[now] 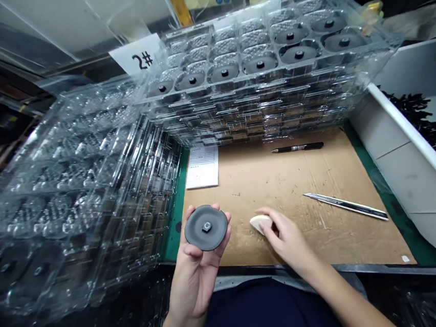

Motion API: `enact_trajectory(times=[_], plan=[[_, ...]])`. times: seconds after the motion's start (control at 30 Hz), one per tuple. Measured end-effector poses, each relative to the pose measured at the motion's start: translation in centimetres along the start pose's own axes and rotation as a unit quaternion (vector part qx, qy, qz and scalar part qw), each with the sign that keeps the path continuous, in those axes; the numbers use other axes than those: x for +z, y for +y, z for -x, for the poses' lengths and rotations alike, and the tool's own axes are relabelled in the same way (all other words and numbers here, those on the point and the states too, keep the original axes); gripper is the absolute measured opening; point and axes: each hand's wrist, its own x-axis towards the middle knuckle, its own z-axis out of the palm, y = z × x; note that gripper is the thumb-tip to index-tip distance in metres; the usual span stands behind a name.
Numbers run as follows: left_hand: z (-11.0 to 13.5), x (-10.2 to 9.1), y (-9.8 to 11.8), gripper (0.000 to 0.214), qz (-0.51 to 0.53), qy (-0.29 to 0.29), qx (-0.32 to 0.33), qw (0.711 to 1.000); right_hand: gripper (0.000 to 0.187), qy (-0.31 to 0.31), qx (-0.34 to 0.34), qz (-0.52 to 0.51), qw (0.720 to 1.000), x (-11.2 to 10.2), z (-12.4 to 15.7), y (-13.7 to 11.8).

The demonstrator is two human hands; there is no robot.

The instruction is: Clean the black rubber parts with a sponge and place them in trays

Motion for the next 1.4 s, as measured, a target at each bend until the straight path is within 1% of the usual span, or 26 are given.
enact_trajectory(times=[0.07, 0.1, 0.13, 0.23, 0.3, 0.43, 0.53, 0.6, 0.67, 0.7, 0.83, 0.87, 0.97, 1.0, 1.1, 1.13, 1.2, 1.27, 1.4], plan=[[0.0, 0.0, -0.1, 0.044, -0.005, -0.002, 0.008, 1.000, 0.023, 0.019, -0.003, -0.026, 0.999, -1.5, -0.6, -2.5], [0.0, 0.1, -0.1, 0.044, -0.010, -0.002, 0.012, 1.000, 0.023, 0.026, -0.023, -0.041, 0.999, -2.2, -0.8, -3.9], [0.0, 0.2, -0.2, 0.046, -0.015, -0.003, 0.019, 1.000, 0.024, 0.030, -0.057, -0.050, 0.997, -2.7, -1.0, -5.2], [0.2, 0.5, -0.5, 0.046, -0.021, -0.001, 0.025, 0.999, 0.029, 0.018, -0.164, -0.049, 0.985, -3.1, -1.2, -8.4], [0.4, 0.6, -0.6, 0.046, -0.024, 0.002, 0.027, 0.999, 0.029, 0.004, -0.189, -0.041, 0.981, -2.9, -1.2, -9.3], [0.8, 0.5, -0.6, 0.050, -0.042, 0.021, 0.052, 0.998, 0.030, 0.020, -0.194, -0.015, 0.981, -2.7, -1.0, -9.4], [1.0, 0.5, -0.4, 0.048, -0.037, 0.008, 0.039, 0.999, 0.030, -0.007, -0.197, -0.037, 0.980, -2.8, -1.1, -9.5], [1.0, 0.5, -0.3, 0.049, -0.043, 0.000, 0.055, 0.998, 0.028, -0.016, -0.194, -0.043, 0.980, -2.8, -1.4, -9.6], [0.9, 0.5, -0.2, 0.049, -0.052, 0.001, 0.077, 0.996, 0.028, 0.004, -0.187, -0.033, 0.982, -2.7, -1.5, -9.8], [0.9, 0.5, -0.2, 0.048, -0.053, 0.004, 0.077, 0.996, 0.028, 0.009, -0.182, -0.034, 0.983, -2.7, -1.6, -9.8], [0.9, 0.3, -0.2, 0.049, -0.050, 0.002, 0.056, 0.997, 0.024, -0.035, -0.167, -0.063, 0.983, -2.6, -1.6, -9.7], [0.9, 0.2, -0.3, 0.049, -0.055, 0.002, 0.063, 0.996, 0.024, -0.034, -0.162, -0.058, 0.984, -2.5, -1.6, -9.7], [0.9, 0.0, -0.2, 0.049, -0.069, 0.017, 0.087, 0.994, 0.026, 0.005, -0.154, -0.037, 0.987, -2.3, -1.7, -9.5], [0.8, 0.0, -0.2, 0.049, -0.070, 0.019, 0.082, 0.994, 0.027, 0.005, -0.155, -0.042, 0.987, -2.3, -1.7, -9.5], [0.8, -0.3, -0.1, 0.048, -0.067, 0.015, 0.058, 0.996, 0.026, -0.042, -0.162, -0.065, 0.984, -2.0, -1.7, -9.5], [0.8, -0.4, 0.0, 0.047, -0.069, 0.015, 0.059, 0.996, 0.025, -0.046, -0.164, -0.064, 0.983, -1.9, -1.8, -9.4], [0.8, -0.5, 0.0, 0.046, -0.074, 0.023, 0.070, 0.995, 0.024, -0.028, -0.166, -0.048, 0.984, -1.9, -1.8, -9.3], [0.9, -0.6, 0.0, 0.047, -0.070, 0.030, 0.067, 0.995, 0.025, -0.014, -0.167, -0.041, 0.985, -1.8, -1.8, -9.3], [0.9, -0.5, 0.2, 0.049, -0.056, 0.035, 0.040, 0.997, 0.027, -0.036, -0.186, -0.051, 0.981, -1.6, -2.3, -9.2]])
